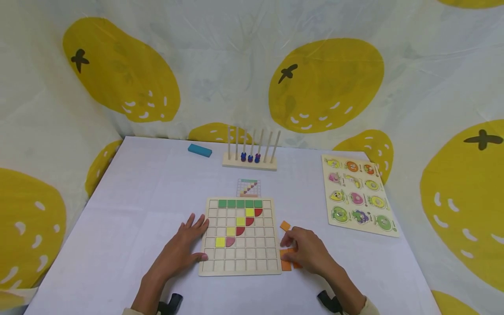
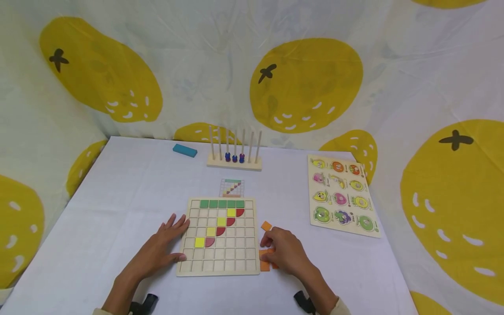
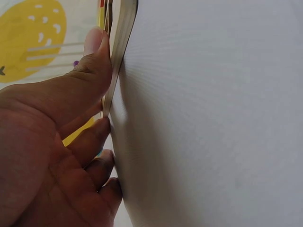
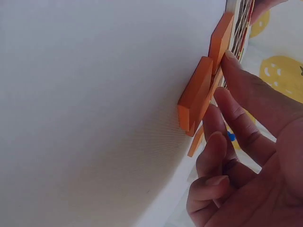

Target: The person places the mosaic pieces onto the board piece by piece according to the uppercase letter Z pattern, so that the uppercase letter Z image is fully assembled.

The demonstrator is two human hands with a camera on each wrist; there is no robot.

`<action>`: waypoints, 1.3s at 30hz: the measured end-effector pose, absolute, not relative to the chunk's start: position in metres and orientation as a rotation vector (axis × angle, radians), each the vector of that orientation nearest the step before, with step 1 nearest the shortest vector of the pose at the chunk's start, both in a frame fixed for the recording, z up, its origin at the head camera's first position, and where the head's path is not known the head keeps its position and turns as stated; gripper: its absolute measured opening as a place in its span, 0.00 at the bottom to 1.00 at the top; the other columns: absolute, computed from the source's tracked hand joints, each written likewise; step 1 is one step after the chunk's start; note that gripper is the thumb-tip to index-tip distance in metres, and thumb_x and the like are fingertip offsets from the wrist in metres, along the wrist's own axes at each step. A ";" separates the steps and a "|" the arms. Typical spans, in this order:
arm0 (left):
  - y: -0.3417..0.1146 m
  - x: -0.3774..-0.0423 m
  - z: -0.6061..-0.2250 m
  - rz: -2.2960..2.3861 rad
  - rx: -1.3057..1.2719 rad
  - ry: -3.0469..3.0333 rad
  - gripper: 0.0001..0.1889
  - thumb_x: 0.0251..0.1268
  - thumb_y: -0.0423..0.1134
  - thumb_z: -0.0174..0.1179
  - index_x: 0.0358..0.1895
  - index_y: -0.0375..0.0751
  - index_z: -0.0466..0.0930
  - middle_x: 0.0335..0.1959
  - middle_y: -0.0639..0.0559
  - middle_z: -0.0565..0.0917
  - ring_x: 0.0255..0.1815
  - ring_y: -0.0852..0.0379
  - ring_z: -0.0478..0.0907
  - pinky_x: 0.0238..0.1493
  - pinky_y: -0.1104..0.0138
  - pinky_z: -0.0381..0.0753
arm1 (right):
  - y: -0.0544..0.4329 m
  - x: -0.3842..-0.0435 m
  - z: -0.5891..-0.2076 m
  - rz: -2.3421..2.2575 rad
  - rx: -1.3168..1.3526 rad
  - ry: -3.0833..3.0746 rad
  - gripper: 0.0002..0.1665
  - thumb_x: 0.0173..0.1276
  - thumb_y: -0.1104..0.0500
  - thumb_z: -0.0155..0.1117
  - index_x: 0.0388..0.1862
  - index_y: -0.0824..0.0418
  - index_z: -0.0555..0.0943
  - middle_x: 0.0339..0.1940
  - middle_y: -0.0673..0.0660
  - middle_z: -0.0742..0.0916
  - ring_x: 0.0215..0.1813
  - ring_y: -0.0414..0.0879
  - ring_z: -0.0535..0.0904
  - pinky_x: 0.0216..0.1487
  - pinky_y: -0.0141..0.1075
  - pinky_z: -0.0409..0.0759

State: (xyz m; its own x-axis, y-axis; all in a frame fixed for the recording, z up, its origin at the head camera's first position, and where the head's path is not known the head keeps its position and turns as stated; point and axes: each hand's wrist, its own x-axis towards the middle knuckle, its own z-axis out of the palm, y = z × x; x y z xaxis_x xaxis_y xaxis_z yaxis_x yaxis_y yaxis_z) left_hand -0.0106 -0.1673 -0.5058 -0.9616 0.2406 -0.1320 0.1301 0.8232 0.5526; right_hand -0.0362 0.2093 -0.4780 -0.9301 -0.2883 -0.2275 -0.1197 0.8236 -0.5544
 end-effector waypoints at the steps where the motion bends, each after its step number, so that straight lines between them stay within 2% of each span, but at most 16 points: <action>1: -0.167 -0.010 -0.506 0.834 0.294 2.818 0.57 0.46 0.43 0.85 0.82 0.44 0.64 0.86 0.47 0.60 0.90 0.39 0.47 0.87 0.41 0.53 | 0.209 -0.036 -0.478 -0.775 -0.305 2.709 0.16 0.52 0.56 0.89 0.33 0.46 0.86 0.32 0.42 0.84 0.33 0.40 0.74 0.34 0.30 0.73; 8: -0.166 -0.010 -0.506 0.830 0.275 2.809 0.57 0.46 0.44 0.85 0.83 0.45 0.62 0.86 0.49 0.59 0.91 0.40 0.45 0.88 0.43 0.51 | 0.210 -0.038 -0.477 -0.705 -0.303 2.681 0.17 0.52 0.54 0.89 0.29 0.45 0.84 0.30 0.43 0.82 0.34 0.41 0.73 0.35 0.32 0.71; 12: -0.167 -0.011 -0.506 0.828 0.278 2.805 0.57 0.47 0.44 0.85 0.83 0.46 0.62 0.86 0.49 0.58 0.90 0.40 0.45 0.88 0.42 0.51 | 0.209 -0.038 -0.476 -0.725 -0.316 2.651 0.16 0.54 0.58 0.87 0.27 0.47 0.83 0.28 0.43 0.81 0.33 0.41 0.74 0.33 0.32 0.72; 19: -0.168 -0.011 -0.507 0.834 0.284 2.817 0.57 0.46 0.44 0.85 0.83 0.45 0.63 0.86 0.48 0.60 0.90 0.39 0.46 0.88 0.42 0.52 | 0.207 -0.039 -0.473 -0.736 -0.345 2.608 0.17 0.53 0.58 0.88 0.32 0.48 0.84 0.29 0.45 0.81 0.35 0.42 0.75 0.34 0.31 0.73; 28: -0.167 -0.011 -0.507 0.811 0.292 2.807 0.57 0.48 0.45 0.84 0.83 0.46 0.61 0.86 0.49 0.59 0.90 0.39 0.45 0.88 0.42 0.52 | 0.210 -0.040 -0.472 -0.693 -0.470 2.562 0.16 0.58 0.60 0.85 0.32 0.48 0.82 0.29 0.45 0.79 0.37 0.42 0.74 0.34 0.31 0.72; 35: -0.167 -0.010 -0.504 0.810 0.280 2.816 0.57 0.48 0.44 0.85 0.83 0.45 0.61 0.86 0.49 0.58 0.90 0.40 0.45 0.88 0.42 0.51 | 0.213 -0.040 -0.470 -0.680 -0.529 2.548 0.18 0.53 0.58 0.88 0.31 0.47 0.82 0.29 0.45 0.79 0.37 0.41 0.73 0.35 0.32 0.71; 39: -0.167 -0.010 -0.503 0.811 0.292 2.820 0.57 0.48 0.44 0.85 0.83 0.45 0.62 0.86 0.48 0.59 0.90 0.39 0.46 0.88 0.42 0.52 | 0.213 -0.039 -0.470 -0.726 -0.523 2.549 0.19 0.54 0.60 0.87 0.29 0.47 0.81 0.27 0.43 0.79 0.35 0.40 0.74 0.33 0.31 0.73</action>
State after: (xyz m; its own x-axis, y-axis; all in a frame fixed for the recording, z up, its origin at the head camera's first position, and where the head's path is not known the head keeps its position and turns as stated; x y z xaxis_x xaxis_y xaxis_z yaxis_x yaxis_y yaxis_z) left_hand -0.0097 -0.1668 -0.5031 -0.9621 0.2402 -0.1292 0.1348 0.8306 0.5402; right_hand -0.0393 0.2126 -0.4697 -0.8334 -0.4622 -0.3030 -0.2330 0.7910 -0.5657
